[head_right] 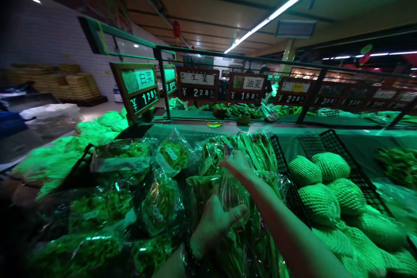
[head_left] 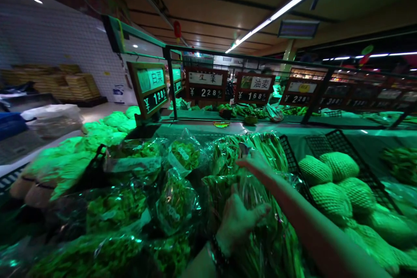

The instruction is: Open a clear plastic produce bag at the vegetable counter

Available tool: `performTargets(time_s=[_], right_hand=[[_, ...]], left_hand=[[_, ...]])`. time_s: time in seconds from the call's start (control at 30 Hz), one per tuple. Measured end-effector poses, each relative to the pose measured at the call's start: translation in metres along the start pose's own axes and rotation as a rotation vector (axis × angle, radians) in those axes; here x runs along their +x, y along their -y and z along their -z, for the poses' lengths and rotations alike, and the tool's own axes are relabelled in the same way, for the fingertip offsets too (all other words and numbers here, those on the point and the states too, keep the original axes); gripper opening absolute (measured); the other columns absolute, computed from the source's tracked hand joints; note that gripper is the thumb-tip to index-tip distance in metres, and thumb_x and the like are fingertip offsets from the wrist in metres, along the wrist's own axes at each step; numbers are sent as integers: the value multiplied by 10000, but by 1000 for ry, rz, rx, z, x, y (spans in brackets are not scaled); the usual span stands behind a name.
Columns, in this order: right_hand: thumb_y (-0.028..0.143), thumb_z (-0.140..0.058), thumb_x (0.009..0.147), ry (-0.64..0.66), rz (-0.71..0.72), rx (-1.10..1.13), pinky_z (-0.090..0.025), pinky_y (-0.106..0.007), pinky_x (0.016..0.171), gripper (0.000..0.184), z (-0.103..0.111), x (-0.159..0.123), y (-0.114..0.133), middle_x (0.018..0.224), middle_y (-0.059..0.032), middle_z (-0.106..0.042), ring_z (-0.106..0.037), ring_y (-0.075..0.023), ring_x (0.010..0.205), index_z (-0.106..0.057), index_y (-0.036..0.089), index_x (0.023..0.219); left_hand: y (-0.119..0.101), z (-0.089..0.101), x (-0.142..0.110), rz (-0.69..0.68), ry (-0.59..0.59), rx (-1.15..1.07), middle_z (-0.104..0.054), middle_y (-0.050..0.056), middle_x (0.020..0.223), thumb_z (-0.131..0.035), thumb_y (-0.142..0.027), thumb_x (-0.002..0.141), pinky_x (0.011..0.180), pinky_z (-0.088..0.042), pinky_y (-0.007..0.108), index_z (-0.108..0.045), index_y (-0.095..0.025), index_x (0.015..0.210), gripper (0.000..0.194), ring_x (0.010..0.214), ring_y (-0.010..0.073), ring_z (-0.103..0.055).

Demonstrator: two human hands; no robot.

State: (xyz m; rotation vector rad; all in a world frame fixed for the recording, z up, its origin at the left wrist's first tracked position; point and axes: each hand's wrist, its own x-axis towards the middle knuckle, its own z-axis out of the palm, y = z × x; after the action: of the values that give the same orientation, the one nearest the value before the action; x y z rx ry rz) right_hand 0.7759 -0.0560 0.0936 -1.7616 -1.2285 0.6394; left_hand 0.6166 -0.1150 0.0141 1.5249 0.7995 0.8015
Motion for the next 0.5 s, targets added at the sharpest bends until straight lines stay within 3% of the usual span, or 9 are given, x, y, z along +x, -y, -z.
performTargets(time_s=[0.13, 0.33, 0.5], right_hand=[[288, -753, 675, -40, -67, -24, -320, -303, 550, 157, 24, 29, 3, 618, 38, -544, -488, -147, 603, -617, 209, 676], [229, -772, 746, -210, -198, -5, -335, -289, 548, 173, 65, 61, -23, 608, 46, -536, -489, -133, 587, -606, 197, 707], [214, -750, 859, -256, -257, 29, -379, -257, 551, 216, 104, 62, -44, 591, 79, -519, -467, -116, 543, -589, 200, 716]], left_hand=[[-10, -16, 33, -15, -23, 16, -773, 134, 1297, -909, -673, 722, 1005, -576, 492, -554, -228, 1357, 853, 1165, 362, -743], [-21, -44, 65, -76, -25, 34, -792, 140, 1237, -862, -645, 796, 935, -576, 457, -555, -209, 1280, 720, 1083, 333, -762], [-33, -72, 74, -66, 15, 136, -811, 130, 1174, -849, -706, 781, 908, -569, 417, -586, -228, 1202, 689, 1073, 337, -767]])
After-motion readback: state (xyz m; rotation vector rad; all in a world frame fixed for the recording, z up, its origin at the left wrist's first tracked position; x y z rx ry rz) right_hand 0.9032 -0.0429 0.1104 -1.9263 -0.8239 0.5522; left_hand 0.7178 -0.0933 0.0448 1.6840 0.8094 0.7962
